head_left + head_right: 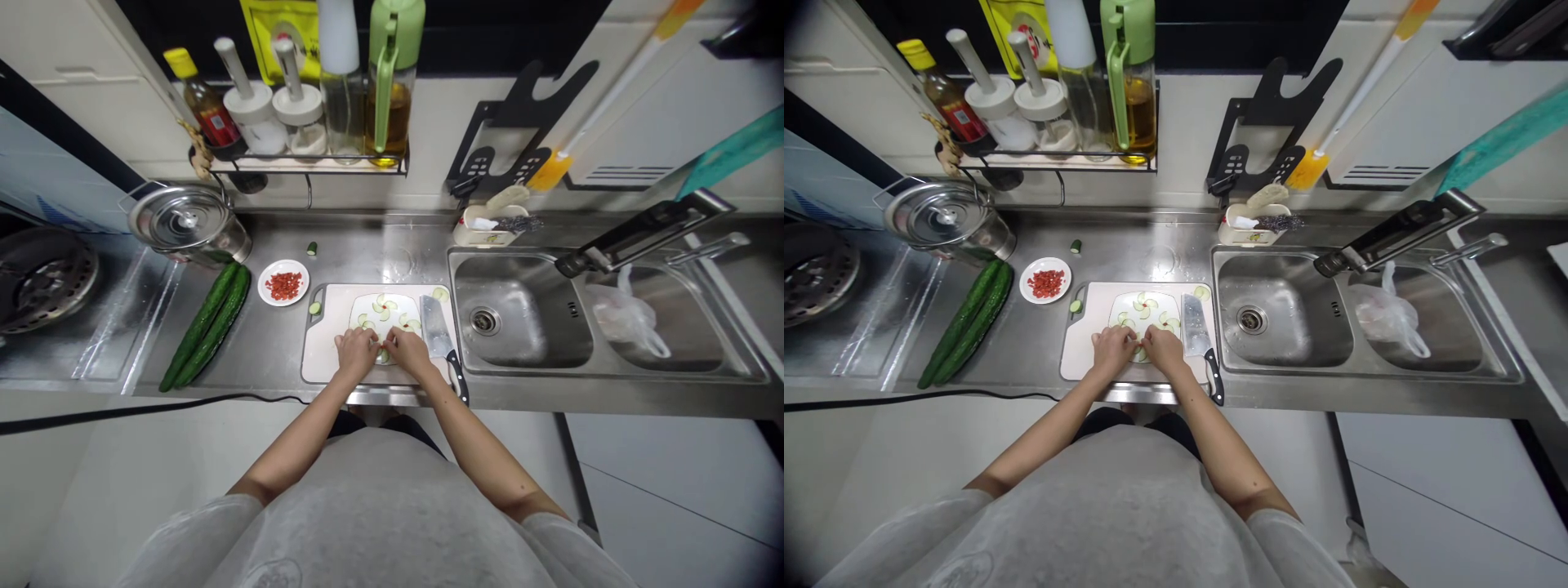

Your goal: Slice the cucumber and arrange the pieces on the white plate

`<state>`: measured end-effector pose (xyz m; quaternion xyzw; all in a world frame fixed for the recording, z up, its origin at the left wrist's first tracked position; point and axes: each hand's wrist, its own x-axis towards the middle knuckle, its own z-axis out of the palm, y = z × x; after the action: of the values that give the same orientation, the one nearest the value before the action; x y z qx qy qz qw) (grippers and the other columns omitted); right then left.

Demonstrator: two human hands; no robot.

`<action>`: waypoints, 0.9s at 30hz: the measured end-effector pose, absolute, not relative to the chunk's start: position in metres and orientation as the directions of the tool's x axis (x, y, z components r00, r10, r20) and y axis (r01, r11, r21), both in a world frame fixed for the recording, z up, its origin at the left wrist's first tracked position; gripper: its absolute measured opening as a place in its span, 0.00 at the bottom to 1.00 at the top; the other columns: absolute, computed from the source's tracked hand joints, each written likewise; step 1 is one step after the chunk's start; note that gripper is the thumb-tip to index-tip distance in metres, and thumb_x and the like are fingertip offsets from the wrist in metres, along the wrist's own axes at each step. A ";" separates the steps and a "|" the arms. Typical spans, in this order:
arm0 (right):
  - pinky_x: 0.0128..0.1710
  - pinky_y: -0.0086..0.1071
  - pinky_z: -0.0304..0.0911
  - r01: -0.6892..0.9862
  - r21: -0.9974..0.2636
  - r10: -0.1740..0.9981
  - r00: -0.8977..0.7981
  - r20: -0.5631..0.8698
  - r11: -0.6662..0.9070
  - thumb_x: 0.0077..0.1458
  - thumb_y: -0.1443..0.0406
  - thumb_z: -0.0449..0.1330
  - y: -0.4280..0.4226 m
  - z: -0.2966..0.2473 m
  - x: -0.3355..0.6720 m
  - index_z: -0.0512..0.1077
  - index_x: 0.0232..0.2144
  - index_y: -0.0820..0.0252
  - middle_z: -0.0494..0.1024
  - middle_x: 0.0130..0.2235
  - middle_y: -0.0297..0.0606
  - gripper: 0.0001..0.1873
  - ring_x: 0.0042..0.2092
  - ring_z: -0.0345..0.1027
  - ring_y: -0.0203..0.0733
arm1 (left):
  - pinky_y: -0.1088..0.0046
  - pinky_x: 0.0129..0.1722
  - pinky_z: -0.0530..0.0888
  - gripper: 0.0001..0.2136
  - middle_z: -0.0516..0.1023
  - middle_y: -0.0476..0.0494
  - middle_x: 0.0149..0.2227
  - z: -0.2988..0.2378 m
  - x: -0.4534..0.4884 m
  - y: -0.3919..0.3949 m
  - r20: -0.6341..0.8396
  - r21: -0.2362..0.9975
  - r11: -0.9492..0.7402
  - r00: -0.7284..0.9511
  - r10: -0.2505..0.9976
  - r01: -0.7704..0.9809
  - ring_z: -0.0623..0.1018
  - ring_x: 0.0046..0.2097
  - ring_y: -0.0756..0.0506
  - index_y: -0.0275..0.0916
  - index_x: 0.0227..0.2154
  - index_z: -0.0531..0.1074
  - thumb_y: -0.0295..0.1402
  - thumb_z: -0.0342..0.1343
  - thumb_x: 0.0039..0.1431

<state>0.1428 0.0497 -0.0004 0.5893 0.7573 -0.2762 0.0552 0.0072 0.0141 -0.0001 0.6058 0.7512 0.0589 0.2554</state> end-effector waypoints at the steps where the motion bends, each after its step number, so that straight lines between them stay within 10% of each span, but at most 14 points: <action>1: 0.30 0.27 0.50 0.923 -0.353 0.862 -0.298 -0.410 0.151 0.59 0.60 0.53 0.050 -0.001 0.143 0.71 0.37 0.56 0.76 0.36 0.38 0.09 0.37 0.68 0.39 | 0.62 0.45 0.56 0.06 0.74 0.45 0.40 0.000 0.007 0.014 -0.315 0.395 0.262 -0.138 0.939 0.880 0.68 0.46 0.42 0.44 0.34 0.72 0.38 0.52 0.58; 27: 0.28 0.27 0.54 0.714 -0.698 0.987 0.144 0.070 -0.054 0.54 0.53 0.50 0.041 0.034 0.244 0.71 0.33 0.60 0.62 0.20 0.28 0.18 0.23 0.56 0.34 | 0.68 0.40 0.60 0.08 0.75 0.48 0.33 0.023 -0.093 -0.004 -0.167 0.456 0.481 -0.459 0.873 0.748 0.73 0.40 0.44 0.45 0.35 0.73 0.40 0.53 0.55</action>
<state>0.2443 0.0409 0.0337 0.6911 0.6153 -0.2225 -0.3070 -0.0933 -0.0042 0.0228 0.4831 0.8388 0.1613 0.1924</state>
